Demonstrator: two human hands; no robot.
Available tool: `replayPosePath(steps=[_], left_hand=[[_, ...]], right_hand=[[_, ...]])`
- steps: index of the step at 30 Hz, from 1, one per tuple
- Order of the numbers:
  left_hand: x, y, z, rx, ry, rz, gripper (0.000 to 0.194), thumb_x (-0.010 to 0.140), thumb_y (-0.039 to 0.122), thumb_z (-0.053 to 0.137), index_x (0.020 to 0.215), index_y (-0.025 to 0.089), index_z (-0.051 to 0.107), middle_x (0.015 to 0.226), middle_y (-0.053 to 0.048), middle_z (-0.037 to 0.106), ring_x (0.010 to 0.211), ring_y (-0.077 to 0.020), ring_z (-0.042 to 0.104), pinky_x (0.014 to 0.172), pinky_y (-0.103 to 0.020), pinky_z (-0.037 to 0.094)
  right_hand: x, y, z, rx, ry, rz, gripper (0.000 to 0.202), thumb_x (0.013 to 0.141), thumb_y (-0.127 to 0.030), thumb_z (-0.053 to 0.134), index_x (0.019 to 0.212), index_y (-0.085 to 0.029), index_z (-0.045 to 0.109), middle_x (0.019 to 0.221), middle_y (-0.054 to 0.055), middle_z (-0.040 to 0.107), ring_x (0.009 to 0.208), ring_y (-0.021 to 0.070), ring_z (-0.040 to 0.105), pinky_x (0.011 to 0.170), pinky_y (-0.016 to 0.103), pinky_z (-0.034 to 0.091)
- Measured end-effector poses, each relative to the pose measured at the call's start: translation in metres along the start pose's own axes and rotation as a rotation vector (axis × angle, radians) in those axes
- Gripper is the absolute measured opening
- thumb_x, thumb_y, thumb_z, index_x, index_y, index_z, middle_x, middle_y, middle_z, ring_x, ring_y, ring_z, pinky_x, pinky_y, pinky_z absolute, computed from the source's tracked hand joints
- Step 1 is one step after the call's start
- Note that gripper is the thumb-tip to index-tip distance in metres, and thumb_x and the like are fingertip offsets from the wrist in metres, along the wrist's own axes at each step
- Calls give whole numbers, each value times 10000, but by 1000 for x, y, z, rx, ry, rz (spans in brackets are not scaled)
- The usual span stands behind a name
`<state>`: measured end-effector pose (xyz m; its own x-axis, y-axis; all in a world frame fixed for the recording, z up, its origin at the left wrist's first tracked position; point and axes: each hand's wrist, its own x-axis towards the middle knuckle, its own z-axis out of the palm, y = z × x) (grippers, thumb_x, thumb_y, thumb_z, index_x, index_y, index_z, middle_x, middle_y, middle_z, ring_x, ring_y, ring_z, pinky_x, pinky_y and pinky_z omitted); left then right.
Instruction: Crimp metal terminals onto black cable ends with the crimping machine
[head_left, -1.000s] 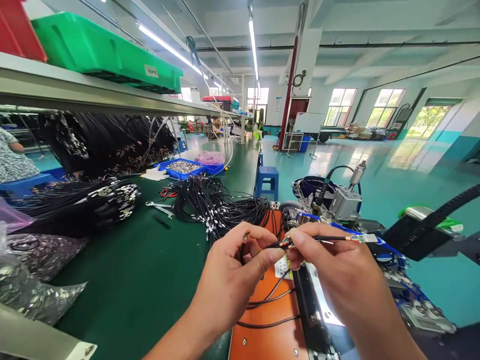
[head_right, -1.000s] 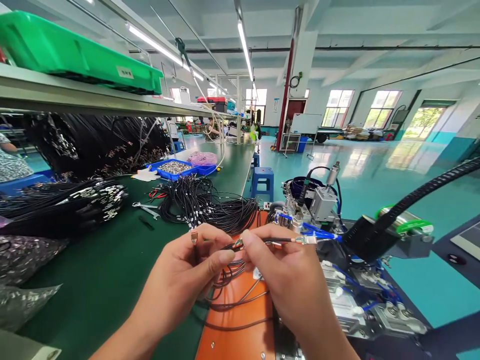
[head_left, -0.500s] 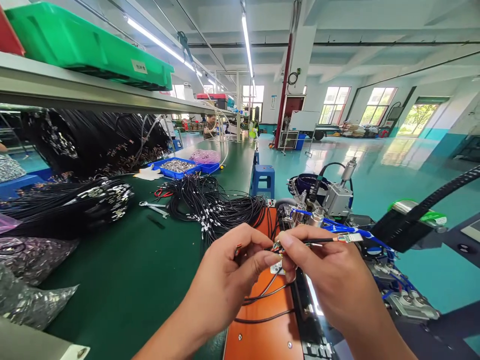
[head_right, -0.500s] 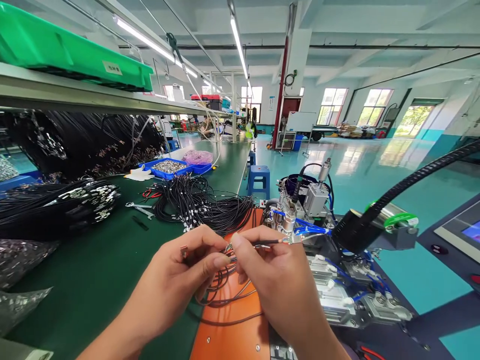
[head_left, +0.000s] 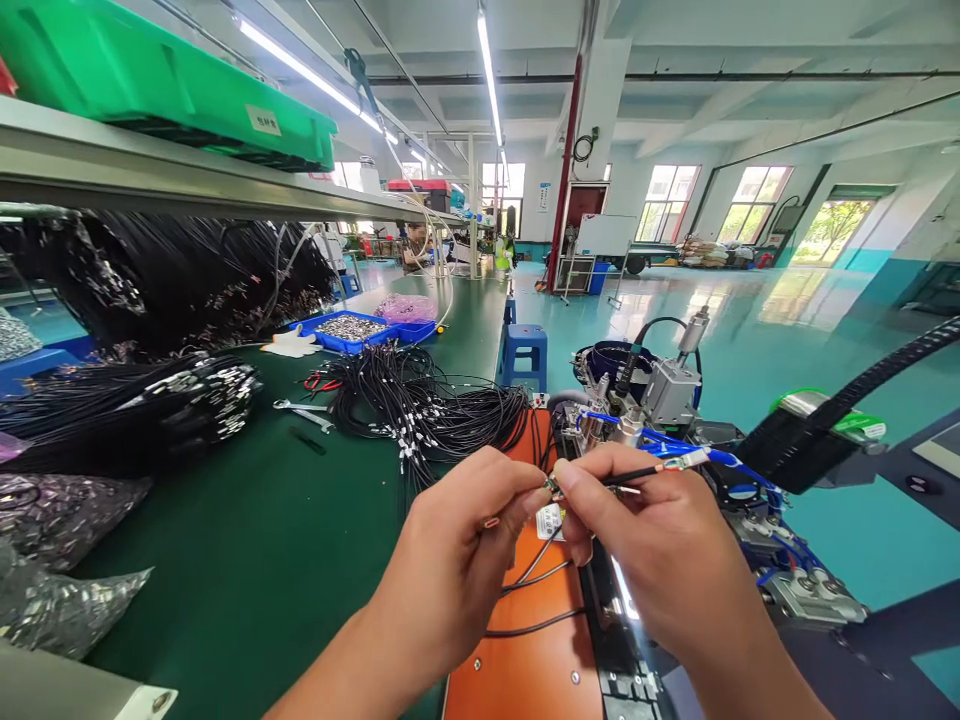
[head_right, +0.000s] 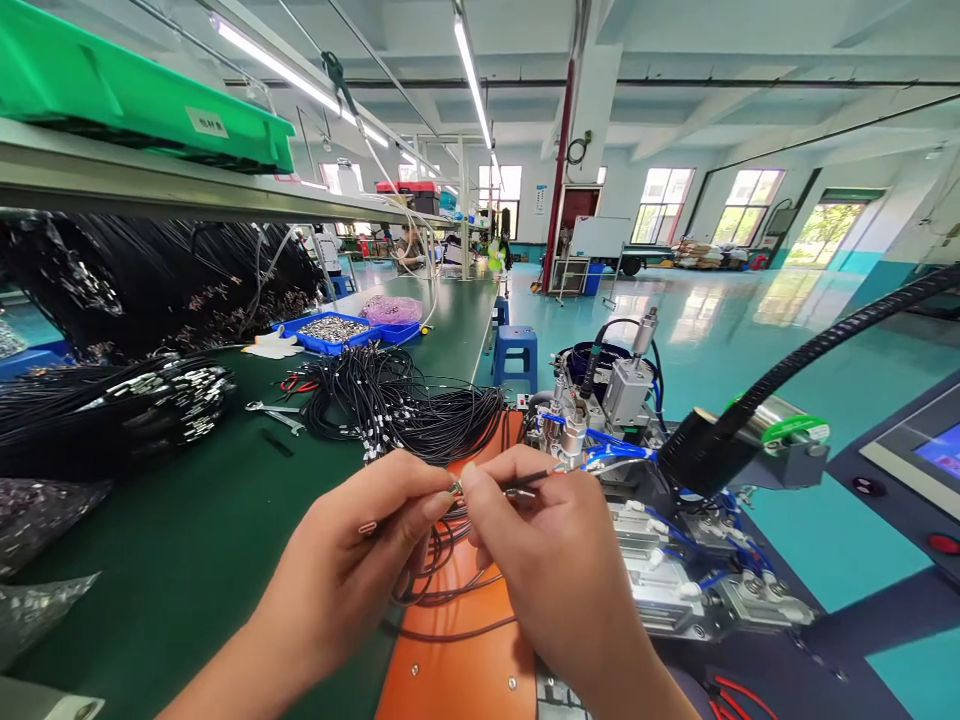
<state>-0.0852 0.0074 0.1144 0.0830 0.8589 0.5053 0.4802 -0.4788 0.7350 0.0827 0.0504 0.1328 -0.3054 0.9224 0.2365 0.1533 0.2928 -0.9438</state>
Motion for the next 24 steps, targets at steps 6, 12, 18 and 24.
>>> replayPosePath(steps=[6,12,18,24], left_hand=[[-1,-2,-2,144,-11,98,176,997,176,435,997,205,609,806,13,529,685,-60,479,610,-172,400],[6,3,0,109,102,81,132,970,191,533,914,196,651,863,21,605,789,-50,555,695,-148,438],[2,1,1,204,133,167,143,958,138,522,940,178,657,821,8,576,731,-58,523,633,-167,421],[5,2,1,180,140,146,108,943,140,556,907,176,651,811,18,609,729,-54,540,640,-160,430]], right_hand=[[-2,0,3,-52,26,12,365,925,-422,597,656,-180,638,563,-17,600,521,86,569,527,190,452],[-1,-2,3,-11,17,19,352,920,-426,611,670,-181,638,562,-21,594,517,88,575,531,190,459],[-1,0,4,24,4,15,374,921,-462,608,682,-177,643,580,-11,609,529,86,583,534,174,469],[0,5,3,21,18,21,360,908,-502,614,738,-187,650,615,-10,608,568,99,592,530,172,475]])
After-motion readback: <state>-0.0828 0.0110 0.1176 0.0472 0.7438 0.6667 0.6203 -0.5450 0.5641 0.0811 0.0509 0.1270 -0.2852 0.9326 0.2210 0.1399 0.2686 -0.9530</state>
